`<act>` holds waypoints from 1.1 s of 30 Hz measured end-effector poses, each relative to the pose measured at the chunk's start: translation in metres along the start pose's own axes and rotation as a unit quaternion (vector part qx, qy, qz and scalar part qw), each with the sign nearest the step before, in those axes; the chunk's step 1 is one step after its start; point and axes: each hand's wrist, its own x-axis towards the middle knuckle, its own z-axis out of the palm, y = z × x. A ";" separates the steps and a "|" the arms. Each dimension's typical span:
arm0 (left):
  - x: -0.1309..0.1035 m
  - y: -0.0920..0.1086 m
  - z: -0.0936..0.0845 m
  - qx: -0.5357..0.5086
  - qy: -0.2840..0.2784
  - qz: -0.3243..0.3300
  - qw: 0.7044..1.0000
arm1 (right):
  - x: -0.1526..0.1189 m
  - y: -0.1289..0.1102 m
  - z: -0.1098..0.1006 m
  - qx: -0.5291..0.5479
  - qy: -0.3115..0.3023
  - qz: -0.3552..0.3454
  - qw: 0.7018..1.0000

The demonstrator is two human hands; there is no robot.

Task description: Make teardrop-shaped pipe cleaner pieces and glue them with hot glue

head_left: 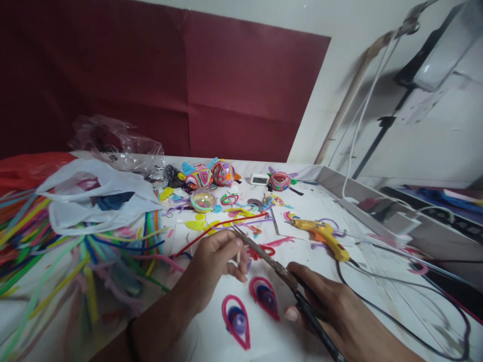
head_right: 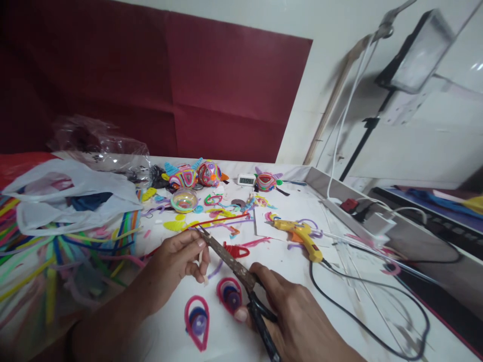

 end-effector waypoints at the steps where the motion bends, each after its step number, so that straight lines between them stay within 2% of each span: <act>1: 0.000 0.000 0.000 0.000 0.001 0.000 1.000 | 0.001 0.001 0.001 -0.017 0.008 -0.005 1.000; 7: 0.002 -0.002 -0.004 0.001 0.010 -0.001 1.000 | 0.007 0.004 0.002 -0.126 0.078 -0.075 0.986; 10: 0.002 -0.002 -0.005 0.003 0.008 -0.005 1.000 | 0.008 0.010 0.003 -0.159 0.086 -0.095 0.979; 15: 0.001 -0.003 -0.004 0.000 -0.002 -0.013 1.000 | 0.006 0.016 0.003 -0.141 0.075 -0.067 0.985; 19: 0.001 -0.004 -0.003 -0.013 -0.004 -0.008 1.000 | 0.000 0.013 -0.008 -0.110 0.059 -0.025 0.992; 22: 0.001 -0.004 -0.002 -0.033 0.004 0.000 0.999 | -0.008 0.018 -0.017 -0.132 0.071 -0.010 0.989; 24: 0.001 -0.002 -0.002 -0.032 0.020 -0.003 0.999 | -0.017 0.029 -0.020 -0.155 0.084 -0.004 0.984; 28: 0.002 -0.001 -0.002 0.008 0.066 -0.010 0.998 | -0.041 0.068 -0.019 -0.145 0.094 0.012 0.985; 31: 0.005 -0.004 -0.004 0.074 0.084 0.007 0.994 | -0.059 0.093 -0.016 -0.127 0.083 0.036 0.988; 33: 0.007 -0.008 -0.006 0.134 0.084 0.027 0.987 | -0.066 0.104 -0.014 -0.096 0.097 0.040 0.990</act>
